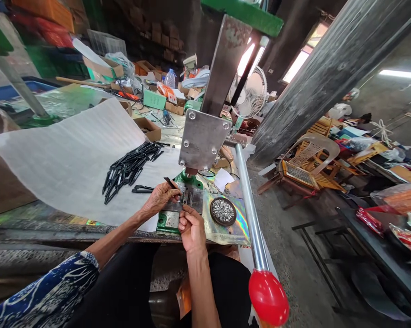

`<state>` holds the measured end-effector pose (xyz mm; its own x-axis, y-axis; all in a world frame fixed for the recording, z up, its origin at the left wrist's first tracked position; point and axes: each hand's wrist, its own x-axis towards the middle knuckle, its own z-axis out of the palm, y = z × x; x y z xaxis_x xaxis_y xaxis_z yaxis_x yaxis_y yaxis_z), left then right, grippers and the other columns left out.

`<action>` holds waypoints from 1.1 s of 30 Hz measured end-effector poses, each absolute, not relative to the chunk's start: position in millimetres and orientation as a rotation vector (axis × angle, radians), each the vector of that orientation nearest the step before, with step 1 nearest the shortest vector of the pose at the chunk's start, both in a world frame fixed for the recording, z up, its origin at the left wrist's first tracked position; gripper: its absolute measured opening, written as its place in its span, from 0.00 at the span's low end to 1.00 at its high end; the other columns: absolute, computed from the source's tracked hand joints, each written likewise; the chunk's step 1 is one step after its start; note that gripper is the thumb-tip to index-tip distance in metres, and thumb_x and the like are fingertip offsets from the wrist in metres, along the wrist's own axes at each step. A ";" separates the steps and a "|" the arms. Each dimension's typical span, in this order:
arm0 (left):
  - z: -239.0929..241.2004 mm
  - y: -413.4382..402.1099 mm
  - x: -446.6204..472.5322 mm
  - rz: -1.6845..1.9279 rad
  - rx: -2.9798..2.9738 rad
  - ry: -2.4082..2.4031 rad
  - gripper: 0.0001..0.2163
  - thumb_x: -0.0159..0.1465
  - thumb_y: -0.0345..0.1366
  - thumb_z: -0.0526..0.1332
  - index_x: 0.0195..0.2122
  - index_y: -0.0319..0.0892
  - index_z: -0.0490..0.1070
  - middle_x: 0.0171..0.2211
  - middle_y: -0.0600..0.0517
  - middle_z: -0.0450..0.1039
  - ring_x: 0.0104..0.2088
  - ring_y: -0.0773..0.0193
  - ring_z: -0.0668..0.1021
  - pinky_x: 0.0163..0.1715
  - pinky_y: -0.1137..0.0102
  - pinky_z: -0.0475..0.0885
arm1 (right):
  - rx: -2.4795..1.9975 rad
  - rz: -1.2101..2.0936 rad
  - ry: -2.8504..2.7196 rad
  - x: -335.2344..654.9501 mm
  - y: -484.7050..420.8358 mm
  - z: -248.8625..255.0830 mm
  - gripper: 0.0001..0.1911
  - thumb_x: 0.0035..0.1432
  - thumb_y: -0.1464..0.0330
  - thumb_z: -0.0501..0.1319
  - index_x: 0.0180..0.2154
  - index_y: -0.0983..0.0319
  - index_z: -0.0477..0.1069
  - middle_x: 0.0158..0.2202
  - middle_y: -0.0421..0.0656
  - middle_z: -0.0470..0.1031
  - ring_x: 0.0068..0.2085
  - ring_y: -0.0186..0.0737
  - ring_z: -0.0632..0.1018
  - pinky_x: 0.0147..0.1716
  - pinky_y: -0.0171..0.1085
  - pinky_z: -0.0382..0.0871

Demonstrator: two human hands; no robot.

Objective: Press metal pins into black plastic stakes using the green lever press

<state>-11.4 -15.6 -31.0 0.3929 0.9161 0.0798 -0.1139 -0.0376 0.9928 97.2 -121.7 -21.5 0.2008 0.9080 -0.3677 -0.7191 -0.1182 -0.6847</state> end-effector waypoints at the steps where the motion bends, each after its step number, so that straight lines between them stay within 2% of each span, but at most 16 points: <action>1: -31.4 -13.6 -10.4 0.985 1.343 0.816 0.08 0.53 0.39 0.61 0.27 0.39 0.68 0.20 0.53 0.71 0.21 0.66 0.73 0.22 0.74 0.70 | -0.948 1.399 -0.261 100.9 -127.2 -21.1 0.12 0.36 0.75 0.66 0.29 0.65 0.73 0.22 0.39 0.69 0.20 0.23 0.60 0.17 0.25 0.52; 8: -31.6 -8.2 -6.8 0.950 1.380 0.856 0.06 0.53 0.38 0.60 0.26 0.40 0.68 0.19 0.55 0.68 0.19 0.69 0.72 0.19 0.77 0.68 | -1.024 1.255 -0.312 139.6 -163.8 8.0 0.13 0.38 0.74 0.67 0.31 0.64 0.75 0.24 0.39 0.69 0.19 0.24 0.58 0.16 0.26 0.53; 13: -30.3 -7.9 -6.6 0.918 1.469 0.878 0.06 0.55 0.37 0.59 0.26 0.40 0.67 0.18 0.56 0.68 0.17 0.69 0.71 0.18 0.77 0.66 | -1.093 1.113 -0.430 161.8 -185.9 54.0 0.15 0.38 0.72 0.69 0.33 0.64 0.76 0.25 0.40 0.69 0.20 0.23 0.57 0.16 0.26 0.54; 17: -26.2 -8.4 -6.6 0.887 1.489 0.913 0.05 0.55 0.37 0.59 0.26 0.41 0.67 0.18 0.56 0.67 0.17 0.68 0.71 0.17 0.76 0.66 | -1.151 0.992 -0.505 172.9 -203.9 95.4 0.15 0.39 0.70 0.71 0.34 0.64 0.77 0.23 0.39 0.68 0.18 0.22 0.59 0.14 0.24 0.56; 19: -24.9 -8.5 -6.8 0.874 1.507 0.920 0.05 0.55 0.37 0.58 0.26 0.41 0.67 0.18 0.55 0.67 0.18 0.67 0.71 0.18 0.75 0.66 | -1.210 0.932 -0.516 173.0 -214.0 114.5 0.16 0.42 0.68 0.71 0.37 0.62 0.77 0.24 0.41 0.70 0.19 0.26 0.65 0.16 0.26 0.63; 22: -26.0 -7.1 -6.8 0.851 1.556 0.912 0.04 0.55 0.36 0.58 0.27 0.42 0.66 0.18 0.56 0.67 0.18 0.66 0.70 0.19 0.74 0.65 | -1.260 0.869 -0.550 166.5 -227.3 136.2 0.14 0.50 0.62 0.67 0.40 0.56 0.76 0.35 0.48 0.76 0.30 0.39 0.77 0.25 0.34 0.75; 25: -29.6 -3.8 -5.5 0.833 1.635 0.880 0.03 0.56 0.36 0.57 0.28 0.43 0.67 0.19 0.56 0.66 0.19 0.65 0.70 0.19 0.73 0.64 | -1.305 0.836 -0.631 161.2 -234.8 145.2 0.15 0.54 0.58 0.63 0.44 0.51 0.74 0.43 0.48 0.76 0.38 0.45 0.78 0.32 0.39 0.78; 28: -31.2 -0.1 -3.3 0.810 1.741 0.877 0.02 0.57 0.34 0.57 0.28 0.44 0.68 0.18 0.55 0.65 0.20 0.64 0.69 0.22 0.72 0.63 | -1.433 0.760 -0.691 163.6 -236.9 146.1 0.25 0.48 0.61 0.68 0.50 0.54 0.72 0.43 0.49 0.77 0.37 0.45 0.79 0.33 0.37 0.77; 30: -30.0 1.5 -2.0 0.818 1.803 0.880 0.03 0.57 0.32 0.57 0.26 0.44 0.67 0.17 0.55 0.64 0.21 0.63 0.68 0.24 0.71 0.63 | -1.479 0.789 -0.697 167.0 -235.6 147.5 0.32 0.41 0.62 0.72 0.51 0.56 0.71 0.40 0.51 0.77 0.32 0.45 0.78 0.28 0.38 0.76; 33: -26.3 1.9 -0.3 0.836 1.893 0.884 0.05 0.56 0.30 0.58 0.24 0.44 0.66 0.18 0.54 0.64 0.22 0.62 0.68 0.27 0.70 0.63 | -1.475 0.911 -0.674 167.8 -231.0 154.1 0.34 0.36 0.61 0.73 0.49 0.58 0.73 0.33 0.52 0.77 0.25 0.43 0.75 0.22 0.40 0.73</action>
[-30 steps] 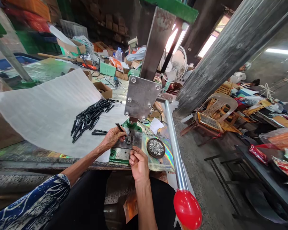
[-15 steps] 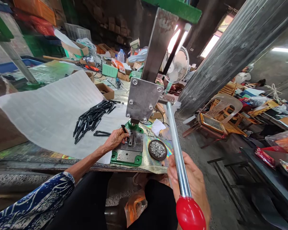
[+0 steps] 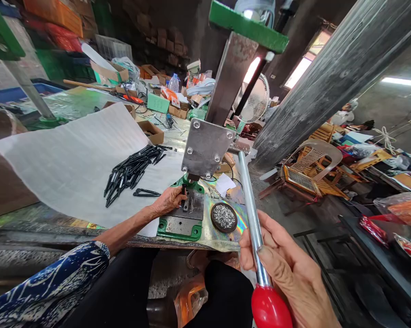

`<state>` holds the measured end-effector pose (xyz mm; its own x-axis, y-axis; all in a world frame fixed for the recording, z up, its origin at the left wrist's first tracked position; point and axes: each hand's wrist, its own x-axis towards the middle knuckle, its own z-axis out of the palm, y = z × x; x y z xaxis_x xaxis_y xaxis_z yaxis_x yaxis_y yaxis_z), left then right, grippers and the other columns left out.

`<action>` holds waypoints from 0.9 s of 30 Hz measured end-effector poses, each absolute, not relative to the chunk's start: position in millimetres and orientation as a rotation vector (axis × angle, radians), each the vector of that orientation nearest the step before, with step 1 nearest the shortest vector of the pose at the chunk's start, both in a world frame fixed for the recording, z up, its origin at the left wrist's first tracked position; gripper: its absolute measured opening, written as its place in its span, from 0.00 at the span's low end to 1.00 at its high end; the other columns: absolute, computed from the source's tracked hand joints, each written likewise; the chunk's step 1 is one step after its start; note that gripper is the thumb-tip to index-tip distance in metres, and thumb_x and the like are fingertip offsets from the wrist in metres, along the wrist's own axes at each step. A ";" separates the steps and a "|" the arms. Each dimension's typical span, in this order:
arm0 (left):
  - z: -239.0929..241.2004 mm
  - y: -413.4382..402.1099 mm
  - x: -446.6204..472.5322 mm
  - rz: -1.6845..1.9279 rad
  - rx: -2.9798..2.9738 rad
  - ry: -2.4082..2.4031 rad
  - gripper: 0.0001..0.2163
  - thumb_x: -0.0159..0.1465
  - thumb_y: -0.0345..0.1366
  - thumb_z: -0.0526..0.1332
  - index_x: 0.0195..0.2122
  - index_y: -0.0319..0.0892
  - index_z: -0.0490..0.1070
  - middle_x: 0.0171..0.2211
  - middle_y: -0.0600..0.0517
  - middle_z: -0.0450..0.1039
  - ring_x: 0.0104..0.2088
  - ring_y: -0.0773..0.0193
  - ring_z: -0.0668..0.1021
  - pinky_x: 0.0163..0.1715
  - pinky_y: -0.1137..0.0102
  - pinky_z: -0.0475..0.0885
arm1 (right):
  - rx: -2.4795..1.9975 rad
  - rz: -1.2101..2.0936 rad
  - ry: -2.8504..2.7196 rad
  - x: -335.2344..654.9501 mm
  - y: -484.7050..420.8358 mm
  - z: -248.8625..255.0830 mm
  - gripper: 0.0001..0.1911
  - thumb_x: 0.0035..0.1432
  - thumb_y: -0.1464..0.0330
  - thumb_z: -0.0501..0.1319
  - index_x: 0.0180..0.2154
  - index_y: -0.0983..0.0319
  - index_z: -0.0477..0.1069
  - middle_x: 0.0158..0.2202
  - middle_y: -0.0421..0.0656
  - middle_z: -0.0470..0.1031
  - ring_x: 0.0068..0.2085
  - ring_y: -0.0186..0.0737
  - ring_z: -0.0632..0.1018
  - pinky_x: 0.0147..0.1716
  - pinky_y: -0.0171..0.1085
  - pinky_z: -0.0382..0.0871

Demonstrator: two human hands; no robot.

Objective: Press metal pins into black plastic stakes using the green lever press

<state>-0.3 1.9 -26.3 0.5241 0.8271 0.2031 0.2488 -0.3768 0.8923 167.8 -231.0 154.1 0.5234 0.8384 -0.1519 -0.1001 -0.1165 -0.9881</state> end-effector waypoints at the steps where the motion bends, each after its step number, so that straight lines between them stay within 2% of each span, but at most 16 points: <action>1: -25.0 1.5 0.3 0.833 1.926 0.894 0.05 0.56 0.30 0.58 0.23 0.44 0.65 0.19 0.54 0.64 0.23 0.61 0.69 0.28 0.70 0.62 | -1.471 0.947 -0.683 166.6 -229.4 156.6 0.33 0.36 0.61 0.73 0.48 0.59 0.74 0.31 0.52 0.76 0.24 0.43 0.74 0.21 0.40 0.72; 4: -22.9 -0.5 2.5 0.818 1.996 0.932 0.06 0.56 0.30 0.59 0.23 0.44 0.64 0.21 0.52 0.66 0.26 0.60 0.70 0.31 0.69 0.63 | -1.480 1.064 -0.738 159.8 -226.4 160.5 0.27 0.39 0.61 0.72 0.45 0.59 0.76 0.29 0.50 0.75 0.22 0.39 0.71 0.19 0.39 0.69; 7: -24.0 -2.4 4.7 0.838 1.976 0.931 0.05 0.56 0.29 0.60 0.25 0.44 0.65 0.24 0.52 0.68 0.28 0.60 0.71 0.32 0.70 0.64 | -1.519 1.152 -0.701 151.2 -226.3 154.5 0.24 0.37 0.60 0.73 0.40 0.60 0.77 0.29 0.49 0.74 0.22 0.38 0.70 0.18 0.38 0.68; 13: -27.3 -1.7 6.6 0.762 2.068 0.946 0.04 0.58 0.30 0.59 0.34 0.43 0.68 0.26 0.50 0.71 0.30 0.59 0.74 0.31 0.71 0.65 | -1.547 1.015 -0.669 135.0 -220.9 126.0 0.25 0.45 0.58 0.70 0.46 0.60 0.71 0.28 0.44 0.74 0.22 0.33 0.68 0.19 0.33 0.64; 17: -23.2 -0.5 6.2 0.510 2.296 1.014 0.07 0.63 0.32 0.55 0.41 0.40 0.67 0.34 0.45 0.74 0.35 0.56 0.76 0.32 0.69 0.66 | -1.606 0.959 -0.670 127.6 -212.4 112.1 0.23 0.49 0.57 0.67 0.44 0.61 0.69 0.26 0.40 0.72 0.22 0.31 0.67 0.20 0.31 0.63; 20: -18.9 -0.9 5.5 0.394 2.371 1.043 0.09 0.65 0.33 0.52 0.44 0.39 0.66 0.37 0.45 0.74 0.38 0.55 0.77 0.33 0.69 0.66 | -1.630 0.931 -0.676 125.0 -205.6 99.7 0.24 0.49 0.55 0.67 0.43 0.61 0.68 0.25 0.38 0.71 0.21 0.29 0.66 0.20 0.30 0.62; 27: -18.5 -1.3 6.2 0.384 2.364 1.015 0.12 0.65 0.32 0.53 0.49 0.41 0.64 0.41 0.46 0.75 0.42 0.57 0.76 0.37 0.70 0.68 | -1.618 0.918 -0.746 129.8 -193.9 75.5 0.24 0.50 0.54 0.66 0.43 0.60 0.66 0.24 0.36 0.70 0.21 0.27 0.65 0.20 0.28 0.61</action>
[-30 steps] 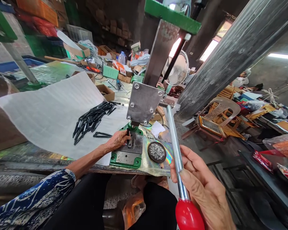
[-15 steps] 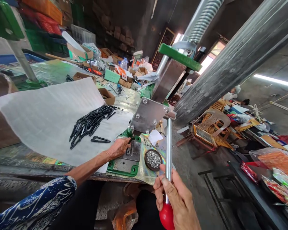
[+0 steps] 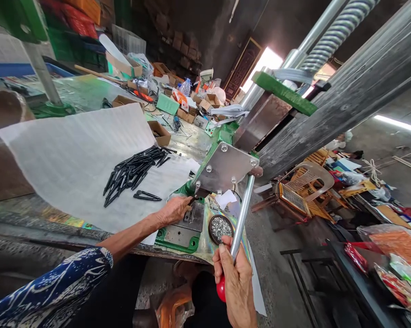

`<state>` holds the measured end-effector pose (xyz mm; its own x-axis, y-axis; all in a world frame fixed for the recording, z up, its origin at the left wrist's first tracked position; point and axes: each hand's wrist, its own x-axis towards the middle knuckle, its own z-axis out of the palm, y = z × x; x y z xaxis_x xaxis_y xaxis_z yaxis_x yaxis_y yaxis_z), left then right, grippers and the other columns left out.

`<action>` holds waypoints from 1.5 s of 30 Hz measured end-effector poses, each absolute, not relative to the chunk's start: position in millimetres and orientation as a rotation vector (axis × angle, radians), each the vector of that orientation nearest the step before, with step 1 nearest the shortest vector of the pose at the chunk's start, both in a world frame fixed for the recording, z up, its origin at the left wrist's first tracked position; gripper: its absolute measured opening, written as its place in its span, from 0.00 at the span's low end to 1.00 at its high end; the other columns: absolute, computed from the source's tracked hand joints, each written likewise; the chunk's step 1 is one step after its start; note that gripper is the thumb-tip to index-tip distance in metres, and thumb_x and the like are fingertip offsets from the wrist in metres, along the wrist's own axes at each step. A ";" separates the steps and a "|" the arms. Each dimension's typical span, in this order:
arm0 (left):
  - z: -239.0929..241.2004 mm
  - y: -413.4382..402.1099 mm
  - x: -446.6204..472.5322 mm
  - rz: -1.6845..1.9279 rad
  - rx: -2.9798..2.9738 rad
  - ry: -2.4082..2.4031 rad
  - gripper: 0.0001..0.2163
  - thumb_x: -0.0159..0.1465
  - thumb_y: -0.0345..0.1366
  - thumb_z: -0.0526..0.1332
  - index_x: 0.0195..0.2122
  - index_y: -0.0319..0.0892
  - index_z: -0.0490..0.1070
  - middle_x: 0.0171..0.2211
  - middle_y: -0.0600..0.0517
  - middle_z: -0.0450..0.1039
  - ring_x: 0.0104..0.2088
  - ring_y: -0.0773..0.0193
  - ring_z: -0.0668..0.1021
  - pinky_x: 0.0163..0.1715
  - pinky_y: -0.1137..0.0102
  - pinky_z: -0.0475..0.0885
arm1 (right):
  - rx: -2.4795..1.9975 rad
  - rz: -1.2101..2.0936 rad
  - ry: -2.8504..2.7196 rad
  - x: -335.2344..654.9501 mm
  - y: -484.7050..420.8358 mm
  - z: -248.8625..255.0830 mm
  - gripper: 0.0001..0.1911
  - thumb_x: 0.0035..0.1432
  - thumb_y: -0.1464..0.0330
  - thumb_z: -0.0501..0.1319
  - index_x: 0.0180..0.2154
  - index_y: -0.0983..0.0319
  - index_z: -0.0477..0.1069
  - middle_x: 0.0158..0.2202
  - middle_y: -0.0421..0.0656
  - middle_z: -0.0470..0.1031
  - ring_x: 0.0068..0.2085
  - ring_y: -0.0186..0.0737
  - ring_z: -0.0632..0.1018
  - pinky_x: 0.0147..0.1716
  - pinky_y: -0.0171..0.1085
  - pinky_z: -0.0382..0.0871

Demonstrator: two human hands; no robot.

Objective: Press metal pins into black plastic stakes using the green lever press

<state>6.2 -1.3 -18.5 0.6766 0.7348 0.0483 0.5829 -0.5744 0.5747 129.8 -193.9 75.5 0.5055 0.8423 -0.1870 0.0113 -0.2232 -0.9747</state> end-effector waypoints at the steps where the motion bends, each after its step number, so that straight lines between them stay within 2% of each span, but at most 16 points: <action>1: -19.5 -1.0 6.4 0.394 2.362 1.014 0.12 0.65 0.32 0.53 0.49 0.41 0.65 0.41 0.46 0.75 0.43 0.56 0.76 0.38 0.69 0.68 | -1.616 0.938 -0.741 131.2 -193.2 74.7 0.24 0.50 0.54 0.67 0.43 0.60 0.66 0.24 0.36 0.70 0.21 0.27 0.64 0.19 0.28 0.60; 8: -19.4 -3.0 7.0 0.368 2.350 1.040 0.11 0.66 0.34 0.52 0.47 0.41 0.66 0.41 0.45 0.73 0.40 0.54 0.77 0.35 0.67 0.69 | -1.695 1.032 -0.695 138.0 -189.8 73.9 0.24 0.48 0.54 0.67 0.40 0.63 0.67 0.23 0.37 0.70 0.18 0.26 0.63 0.17 0.28 0.59; 15: -11.6 -5.8 13.6 0.367 2.349 1.046 0.12 0.66 0.34 0.51 0.49 0.41 0.66 0.42 0.45 0.72 0.39 0.55 0.77 0.35 0.67 0.70 | -1.730 0.656 -0.742 135.6 -177.1 57.7 0.26 0.47 0.51 0.67 0.40 0.61 0.65 0.20 0.34 0.69 0.16 0.28 0.65 0.13 0.29 0.59; 20: -21.0 -1.4 8.6 0.324 2.330 1.045 0.13 0.66 0.34 0.52 0.49 0.39 0.66 0.42 0.44 0.73 0.41 0.56 0.76 0.38 0.68 0.69 | -1.644 0.783 -0.703 132.6 -172.9 44.6 0.28 0.44 0.49 0.68 0.37 0.61 0.65 0.19 0.35 0.69 0.15 0.28 0.63 0.12 0.30 0.58; 24: -20.7 -3.4 9.2 0.377 2.343 1.087 0.12 0.65 0.33 0.52 0.49 0.40 0.66 0.41 0.45 0.73 0.41 0.57 0.76 0.37 0.69 0.68 | -1.625 0.792 -0.717 129.5 -177.8 58.8 0.29 0.39 0.48 0.70 0.35 0.61 0.65 0.18 0.35 0.69 0.16 0.29 0.64 0.14 0.30 0.59; 27: -21.3 -5.8 10.8 0.384 2.340 1.103 0.10 0.65 0.33 0.53 0.46 0.40 0.67 0.40 0.45 0.73 0.39 0.58 0.76 0.35 0.70 0.68 | -1.610 0.766 -0.753 127.1 -180.9 71.9 0.31 0.36 0.47 0.70 0.35 0.61 0.67 0.18 0.35 0.67 0.16 0.31 0.65 0.12 0.30 0.56; 34: -21.7 -5.5 10.9 0.394 2.347 1.103 0.09 0.65 0.33 0.52 0.45 0.40 0.66 0.38 0.46 0.74 0.38 0.59 0.76 0.35 0.70 0.68 | -1.592 0.669 -0.771 123.8 -178.7 79.7 0.36 0.32 0.45 0.70 0.39 0.61 0.68 0.18 0.34 0.66 0.16 0.32 0.66 0.11 0.30 0.54; 37: -18.1 -5.7 10.3 0.391 2.347 1.106 0.09 0.65 0.32 0.53 0.45 0.39 0.66 0.38 0.45 0.74 0.39 0.59 0.77 0.36 0.70 0.68 | -1.593 0.669 -0.757 119.2 -179.8 78.5 0.35 0.33 0.46 0.70 0.39 0.61 0.68 0.18 0.35 0.67 0.17 0.33 0.67 0.12 0.30 0.56; 40: -16.7 -7.1 10.3 0.381 2.354 1.101 0.10 0.65 0.32 0.53 0.46 0.39 0.66 0.39 0.45 0.74 0.40 0.57 0.77 0.36 0.70 0.68 | -1.601 0.735 -0.740 116.4 -187.8 81.7 0.30 0.39 0.49 0.70 0.38 0.62 0.67 0.19 0.35 0.68 0.18 0.31 0.66 0.15 0.30 0.60; 45: -20.3 -9.5 10.3 0.377 2.375 1.082 0.11 0.64 0.32 0.55 0.48 0.39 0.65 0.39 0.43 0.74 0.40 0.55 0.77 0.37 0.68 0.70 | -1.662 0.832 -0.767 126.4 -212.2 104.1 0.28 0.44 0.54 0.70 0.42 0.62 0.66 0.22 0.38 0.71 0.20 0.31 0.67 0.18 0.30 0.63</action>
<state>10.3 -9.5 -20.3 0.6459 0.7622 0.0427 0.6240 -0.5594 0.5456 126.4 -212.2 104.1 0.5485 0.8240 -0.1421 0.0751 -0.2178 -0.9731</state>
